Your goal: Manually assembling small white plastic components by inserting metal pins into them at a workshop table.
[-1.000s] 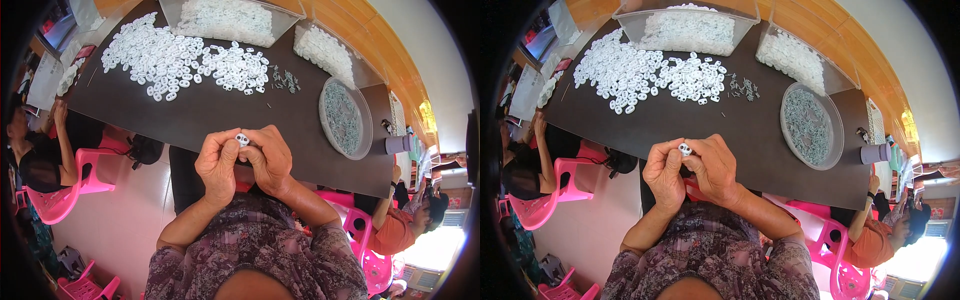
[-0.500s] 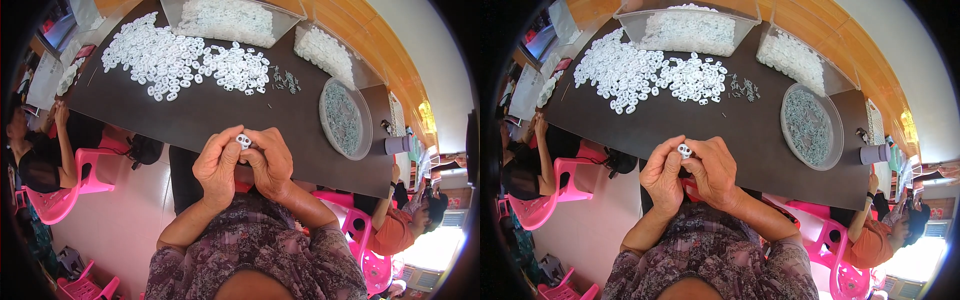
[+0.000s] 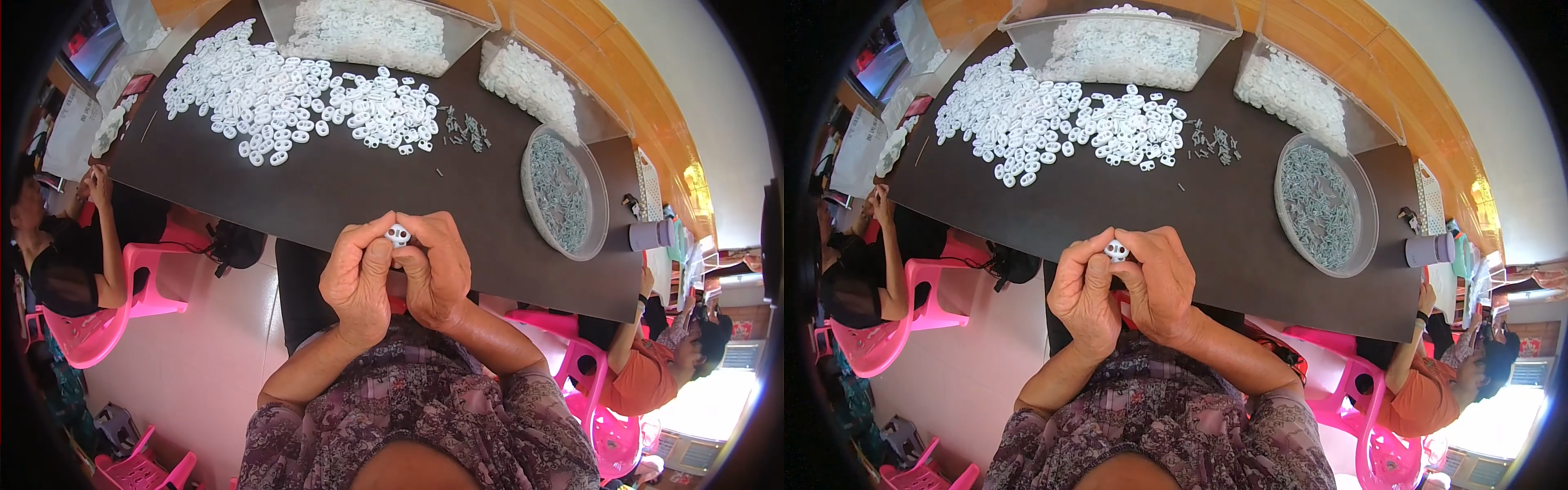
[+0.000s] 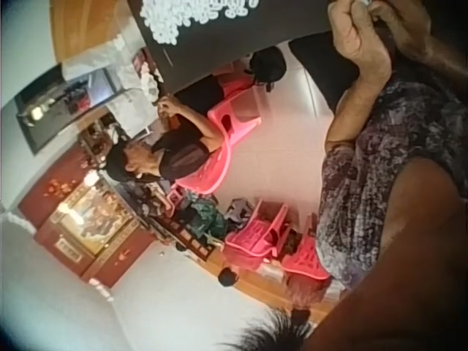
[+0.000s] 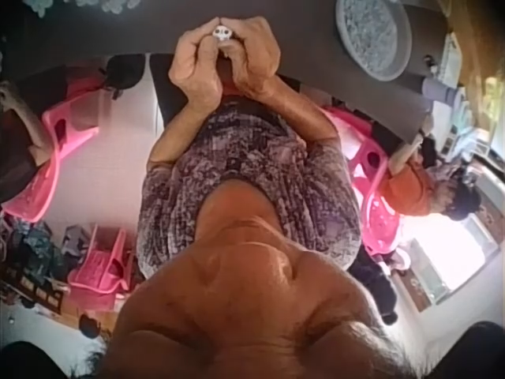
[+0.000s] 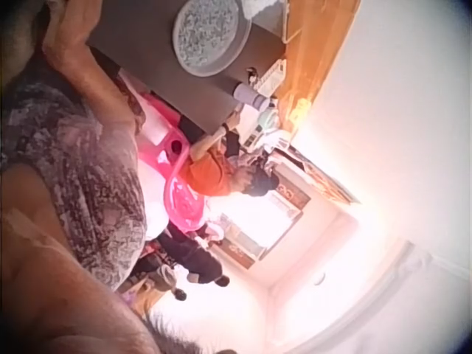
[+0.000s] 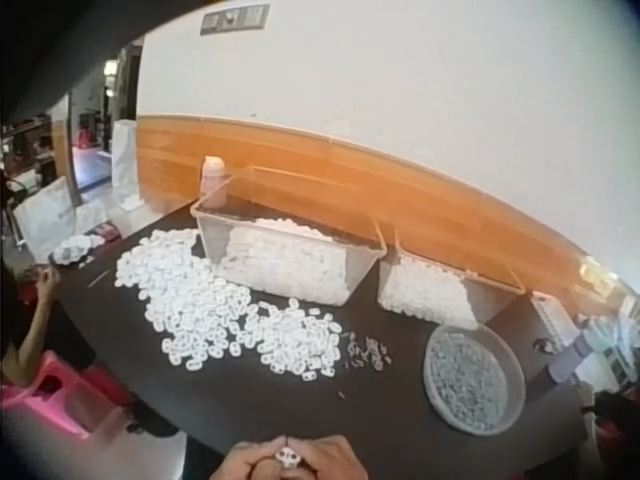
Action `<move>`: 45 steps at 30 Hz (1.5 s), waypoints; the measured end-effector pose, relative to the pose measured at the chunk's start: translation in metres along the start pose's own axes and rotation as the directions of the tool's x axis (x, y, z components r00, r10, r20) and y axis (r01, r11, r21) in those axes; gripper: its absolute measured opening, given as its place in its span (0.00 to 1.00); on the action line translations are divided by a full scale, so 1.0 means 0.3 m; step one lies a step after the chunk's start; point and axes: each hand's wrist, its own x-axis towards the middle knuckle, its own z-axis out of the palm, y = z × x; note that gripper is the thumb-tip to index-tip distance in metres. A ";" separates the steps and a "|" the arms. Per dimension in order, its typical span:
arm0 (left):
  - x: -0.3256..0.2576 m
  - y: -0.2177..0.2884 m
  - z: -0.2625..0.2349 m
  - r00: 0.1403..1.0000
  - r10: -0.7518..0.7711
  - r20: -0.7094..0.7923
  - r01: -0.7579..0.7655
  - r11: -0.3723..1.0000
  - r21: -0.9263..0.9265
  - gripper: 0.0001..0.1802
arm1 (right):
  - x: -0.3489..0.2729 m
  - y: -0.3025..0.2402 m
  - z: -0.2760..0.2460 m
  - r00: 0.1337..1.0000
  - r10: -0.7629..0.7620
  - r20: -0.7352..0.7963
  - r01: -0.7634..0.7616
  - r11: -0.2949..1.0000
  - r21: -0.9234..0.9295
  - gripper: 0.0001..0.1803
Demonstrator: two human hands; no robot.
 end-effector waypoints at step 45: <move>-0.021 -0.039 0.007 0.982 0.180 -0.062 -0.161 0.958 0.237 0.09 | -0.026 0.032 0.025 0.981 -0.172 -0.091 0.170 0.985 -0.032 0.11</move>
